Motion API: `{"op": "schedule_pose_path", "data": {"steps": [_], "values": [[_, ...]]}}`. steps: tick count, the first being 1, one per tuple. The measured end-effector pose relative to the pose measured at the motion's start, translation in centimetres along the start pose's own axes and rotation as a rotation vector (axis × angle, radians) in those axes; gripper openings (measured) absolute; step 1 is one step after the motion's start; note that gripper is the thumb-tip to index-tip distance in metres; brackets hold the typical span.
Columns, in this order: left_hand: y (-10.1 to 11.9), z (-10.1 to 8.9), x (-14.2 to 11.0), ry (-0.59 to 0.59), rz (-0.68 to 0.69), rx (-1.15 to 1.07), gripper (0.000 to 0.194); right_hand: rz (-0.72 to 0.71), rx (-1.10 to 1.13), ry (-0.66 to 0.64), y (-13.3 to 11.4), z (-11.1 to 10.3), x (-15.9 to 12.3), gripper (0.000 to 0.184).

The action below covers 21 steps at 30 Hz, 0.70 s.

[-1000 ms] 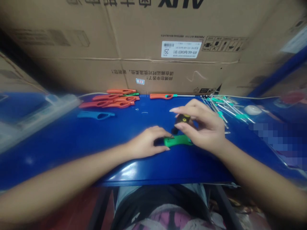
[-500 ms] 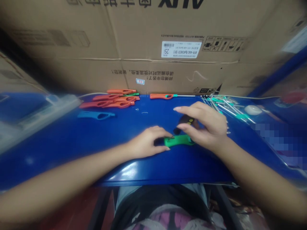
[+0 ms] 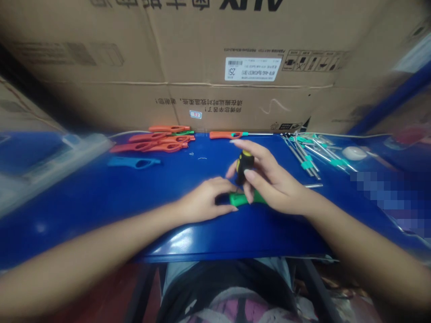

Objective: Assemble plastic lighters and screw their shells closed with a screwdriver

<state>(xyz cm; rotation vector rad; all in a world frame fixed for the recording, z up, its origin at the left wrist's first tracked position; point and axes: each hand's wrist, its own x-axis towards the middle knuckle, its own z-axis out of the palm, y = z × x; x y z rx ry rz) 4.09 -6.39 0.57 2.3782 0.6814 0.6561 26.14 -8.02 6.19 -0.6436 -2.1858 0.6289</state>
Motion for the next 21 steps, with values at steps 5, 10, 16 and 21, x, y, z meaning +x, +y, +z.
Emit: {"op": "schedule_pose_path", "data": {"steps": [5, 10, 16, 21], "values": [[-0.2, 0.1, 0.0, 0.018, 0.034, 0.003, 0.032, -0.135, -0.291, 0.221, 0.3, 0.2, -0.2, 0.041], [0.0, -0.1, 0.0, 0.003, 0.016, -0.002, 0.034, -0.104, -0.166, 0.180, -0.4, -0.1, 0.0, 0.035], [0.0, 0.0, 0.1, 0.001, 0.020, -0.018, 0.033, -0.128, -0.238, 0.306, -0.5, -0.3, 0.4, 0.023], [0.1, -0.1, 0.1, -0.006, 0.014, -0.009, 0.034, -0.169, -0.309, 0.303, -0.3, -0.3, 0.2, 0.034]]}}
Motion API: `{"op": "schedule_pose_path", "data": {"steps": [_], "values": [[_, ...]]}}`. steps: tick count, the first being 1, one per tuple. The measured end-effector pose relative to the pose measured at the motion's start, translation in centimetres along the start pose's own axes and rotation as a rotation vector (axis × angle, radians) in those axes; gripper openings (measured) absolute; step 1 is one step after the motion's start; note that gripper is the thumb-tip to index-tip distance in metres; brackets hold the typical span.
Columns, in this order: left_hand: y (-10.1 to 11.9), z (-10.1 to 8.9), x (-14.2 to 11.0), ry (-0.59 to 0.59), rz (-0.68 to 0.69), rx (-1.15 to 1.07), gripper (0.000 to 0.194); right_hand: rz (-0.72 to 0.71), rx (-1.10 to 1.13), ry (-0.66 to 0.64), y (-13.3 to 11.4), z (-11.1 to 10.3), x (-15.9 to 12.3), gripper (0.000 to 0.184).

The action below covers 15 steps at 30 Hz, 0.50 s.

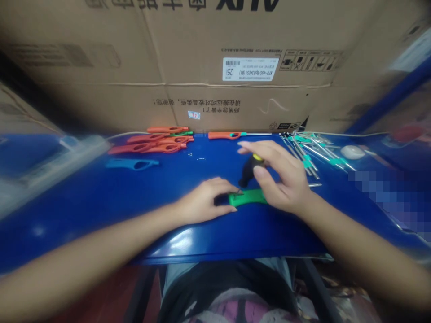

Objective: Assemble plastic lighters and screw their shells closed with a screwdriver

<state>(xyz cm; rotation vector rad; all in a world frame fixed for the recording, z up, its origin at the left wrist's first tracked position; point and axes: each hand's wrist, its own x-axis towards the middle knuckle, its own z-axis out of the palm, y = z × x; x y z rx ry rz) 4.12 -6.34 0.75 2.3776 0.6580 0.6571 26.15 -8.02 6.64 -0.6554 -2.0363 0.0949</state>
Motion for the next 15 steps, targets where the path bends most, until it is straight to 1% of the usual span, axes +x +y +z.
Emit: {"op": "schedule_pose_path", "data": {"steps": [2, 3, 4, 6, 8, 10, 11, 13, 15], "values": [[0.05, -0.05, 0.00, -0.008, -0.009, 0.010, 0.035, 0.104, 0.157, -0.066, -0.09, 0.16, -0.16, 0.040], [0.05, -0.05, -0.01, -0.008, -0.008, 0.011, 0.035, 0.130, 0.211, -0.076, -0.11, 0.21, -0.20, 0.039], [0.02, -0.03, -0.03, -0.004, -0.003, 0.010, 0.035, 0.126, 0.226, -0.067, -0.09, 0.23, -0.21, 0.038], [-0.06, 0.04, -0.07, 0.007, 0.008, 0.010, 0.034, 0.039, 0.143, -0.022, 0.00, 0.15, -0.13, 0.034], [-0.13, 0.11, -0.09, 0.020, 0.009, 0.018, 0.034, -0.088, 0.011, 0.006, 0.05, -0.05, 0.02, 0.038], [-0.15, 0.14, -0.10, 0.024, 0.003, 0.024, 0.034, -0.157, -0.039, 0.000, -0.06, -0.24, 0.16, 0.040], [-0.14, 0.12, -0.10, 0.019, 0.000, 0.022, 0.034, -0.144, -0.015, -0.019, -0.16, -0.30, 0.21, 0.040], [-0.11, 0.08, -0.08, 0.005, -0.002, 0.013, 0.034, -0.055, 0.090, -0.072, -0.34, -0.34, 0.27, 0.039], [-0.10, 0.05, -0.06, 0.001, 0.004, 0.012, 0.033, 0.006, 0.149, -0.086, -0.32, -0.31, 0.27, 0.035]]}}
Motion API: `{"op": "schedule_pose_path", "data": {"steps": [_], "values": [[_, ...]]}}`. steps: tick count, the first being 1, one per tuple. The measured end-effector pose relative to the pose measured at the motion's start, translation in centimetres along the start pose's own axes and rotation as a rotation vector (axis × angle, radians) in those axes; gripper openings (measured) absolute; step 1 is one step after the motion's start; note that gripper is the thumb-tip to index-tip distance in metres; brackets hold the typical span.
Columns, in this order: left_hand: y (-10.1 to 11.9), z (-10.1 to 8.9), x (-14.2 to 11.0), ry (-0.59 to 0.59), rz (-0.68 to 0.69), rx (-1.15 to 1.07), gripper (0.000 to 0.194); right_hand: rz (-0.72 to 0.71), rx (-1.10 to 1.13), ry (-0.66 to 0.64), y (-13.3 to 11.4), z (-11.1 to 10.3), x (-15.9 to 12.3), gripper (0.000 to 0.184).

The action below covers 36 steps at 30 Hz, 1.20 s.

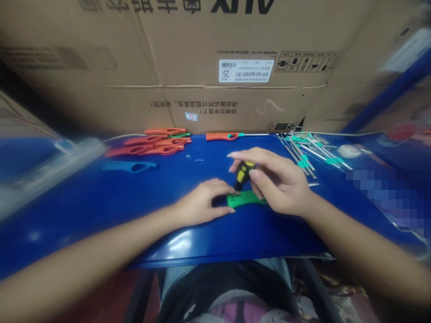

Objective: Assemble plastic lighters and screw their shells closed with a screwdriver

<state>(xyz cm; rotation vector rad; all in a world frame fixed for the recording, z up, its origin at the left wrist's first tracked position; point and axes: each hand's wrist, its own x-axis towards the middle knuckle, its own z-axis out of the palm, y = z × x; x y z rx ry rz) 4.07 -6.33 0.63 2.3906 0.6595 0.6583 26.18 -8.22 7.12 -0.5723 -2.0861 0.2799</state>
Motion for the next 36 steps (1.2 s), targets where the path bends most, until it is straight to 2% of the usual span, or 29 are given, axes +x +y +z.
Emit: {"op": "schedule_pose_path", "data": {"steps": [2, 5, 9, 11, 14, 17, 22, 24, 26, 29, 31, 34, 36], "values": [[-0.03, 0.01, 0.00, 0.011, 0.007, 0.010, 0.033, -0.047, -0.067, 0.060, 0.25, 0.00, -0.05, 0.030], [-0.09, 0.05, -0.03, 0.026, 0.011, 0.018, 0.034, -0.150, -0.187, 0.111, 0.53, -0.01, -0.13, 0.034], [-0.11, 0.04, -0.02, 0.001, 0.000, 0.002, 0.033, -0.010, -0.006, -0.016, 0.17, 0.09, -0.06, 0.040], [-0.10, 0.04, -0.01, 0.001, -0.001, 0.003, 0.032, 0.010, 0.047, -0.034, 0.02, 0.13, -0.01, 0.038], [-0.10, 0.08, -0.01, 0.017, 0.003, 0.005, 0.032, -0.091, -0.089, 0.039, 0.09, 0.08, -0.04, 0.030], [-0.08, 0.08, 0.00, 0.014, -0.002, 0.003, 0.035, -0.178, -0.191, 0.066, 0.13, 0.05, -0.12, 0.032], [0.00, 0.00, 0.02, -0.010, -0.023, -0.009, 0.034, 0.031, 0.034, -0.039, -0.09, 0.32, -0.06, 0.038], [-0.02, 0.03, 0.02, -0.004, -0.018, -0.007, 0.034, 0.035, 0.031, -0.017, 0.08, 0.40, -0.04, 0.033], [-0.06, 0.09, 0.02, 0.011, -0.003, -0.004, 0.034, -0.029, -0.082, 0.048, 0.36, 0.40, -0.06, 0.028], [-0.07, 0.12, 0.02, 0.024, 0.003, 0.004, 0.034, -0.134, -0.202, 0.100, 0.52, 0.38, -0.13, 0.033], [-0.03, 0.09, 0.02, 0.016, -0.001, -0.001, 0.034, -0.096, -0.135, 0.047, 0.33, 0.42, -0.15, 0.038], [-0.01, 0.05, 0.04, 0.002, -0.006, -0.013, 0.033, 0.061, 0.033, -0.050, -0.06, 0.46, -0.15, 0.043], [-0.02, 0.06, 0.03, 0.009, -0.006, -0.011, 0.032, 0.071, 0.031, -0.023, -0.13, 0.40, -0.12, 0.037]]}}
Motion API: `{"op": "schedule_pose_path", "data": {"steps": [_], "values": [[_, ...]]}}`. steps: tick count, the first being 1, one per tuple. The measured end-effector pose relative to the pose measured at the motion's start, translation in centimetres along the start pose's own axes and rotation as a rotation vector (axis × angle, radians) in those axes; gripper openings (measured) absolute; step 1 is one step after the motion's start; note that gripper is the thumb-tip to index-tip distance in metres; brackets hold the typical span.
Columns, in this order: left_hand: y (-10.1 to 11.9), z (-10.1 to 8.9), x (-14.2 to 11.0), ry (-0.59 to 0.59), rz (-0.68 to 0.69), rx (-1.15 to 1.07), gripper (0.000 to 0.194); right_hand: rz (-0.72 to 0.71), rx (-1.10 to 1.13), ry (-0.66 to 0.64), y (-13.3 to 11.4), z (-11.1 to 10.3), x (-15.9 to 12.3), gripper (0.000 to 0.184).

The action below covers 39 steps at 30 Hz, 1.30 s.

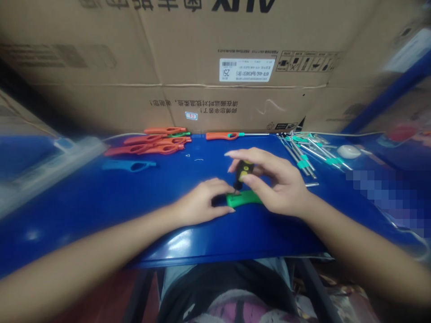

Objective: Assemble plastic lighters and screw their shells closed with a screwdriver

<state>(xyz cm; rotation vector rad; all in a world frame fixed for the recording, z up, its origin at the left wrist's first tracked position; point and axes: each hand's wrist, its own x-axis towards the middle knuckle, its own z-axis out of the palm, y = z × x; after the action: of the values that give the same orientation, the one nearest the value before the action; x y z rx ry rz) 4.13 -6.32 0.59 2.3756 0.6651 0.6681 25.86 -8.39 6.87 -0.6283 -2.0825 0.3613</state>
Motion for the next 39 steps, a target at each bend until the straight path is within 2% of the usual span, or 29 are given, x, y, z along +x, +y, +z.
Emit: {"op": "schedule_pose_path", "data": {"steps": [3, 5, 8, 10, 13, 15, 17, 20, 22, 24, 26, 30, 32, 36, 39], "values": [[0.00, 0.01, -0.01, 0.006, 0.001, 0.010, 0.032, -0.129, -0.151, 0.096, 0.09, -0.24, 0.05, 0.032], [0.03, -0.03, -0.01, 0.002, -0.001, 0.010, 0.033, -0.165, -0.175, 0.100, 0.07, -0.37, 0.08, 0.033], [0.02, -0.06, -0.01, -0.013, -0.007, 0.000, 0.033, -0.055, -0.036, 0.024, -0.09, -0.38, 0.09, 0.038], [-0.05, -0.03, -0.03, -0.014, -0.008, -0.002, 0.033, -0.017, 0.005, 0.018, -0.08, -0.31, 0.08, 0.036], [-0.16, 0.06, -0.05, 0.003, 0.000, 0.006, 0.033, -0.132, -0.142, 0.133, 0.11, -0.22, 0.05, 0.029], [-0.17, 0.08, -0.06, 0.007, 0.000, 0.008, 0.033, -0.197, -0.218, 0.159, 0.16, -0.17, 0.04, 0.033], [-0.14, 0.04, -0.06, 0.000, 0.003, -0.003, 0.032, -0.161, -0.163, 0.093, 0.07, -0.09, 0.02, 0.040], [-0.09, -0.01, -0.06, -0.009, 0.005, -0.009, 0.031, -0.033, -0.012, -0.001, -0.04, 0.10, 0.02, 0.045], [-0.12, 0.00, -0.06, -0.002, -0.001, 0.000, 0.031, -0.051, -0.026, 0.030, 0.06, 0.17, 0.01, 0.039], [-0.15, 0.03, -0.07, 0.007, -0.003, 0.003, 0.033, -0.131, -0.123, 0.091, 0.24, 0.13, 0.01, 0.034], [-0.12, 0.01, -0.06, 0.005, -0.003, -0.002, 0.034, -0.166, -0.183, 0.096, 0.32, 0.00, -0.01, 0.033], [0.12, -0.16, -0.01, -0.017, -0.018, -0.003, 0.036, -0.008, -0.011, -0.033, 0.14, -0.21, 0.02, 0.040], [0.20, -0.20, 0.01, -0.020, -0.025, 0.000, 0.036, 0.029, 0.055, -0.039, 0.07, -0.27, 0.15, 0.037], [0.04, -0.08, -0.01, -0.014, -0.018, 0.007, 0.034, -0.085, -0.134, 0.062, 0.13, -0.50, 0.49, 0.025], [-0.14, 0.01, -0.02, 0.004, 0.003, 0.009, 0.033, -0.142, -0.295, 0.078, 0.11, -0.68, 0.46, 0.027]]}}
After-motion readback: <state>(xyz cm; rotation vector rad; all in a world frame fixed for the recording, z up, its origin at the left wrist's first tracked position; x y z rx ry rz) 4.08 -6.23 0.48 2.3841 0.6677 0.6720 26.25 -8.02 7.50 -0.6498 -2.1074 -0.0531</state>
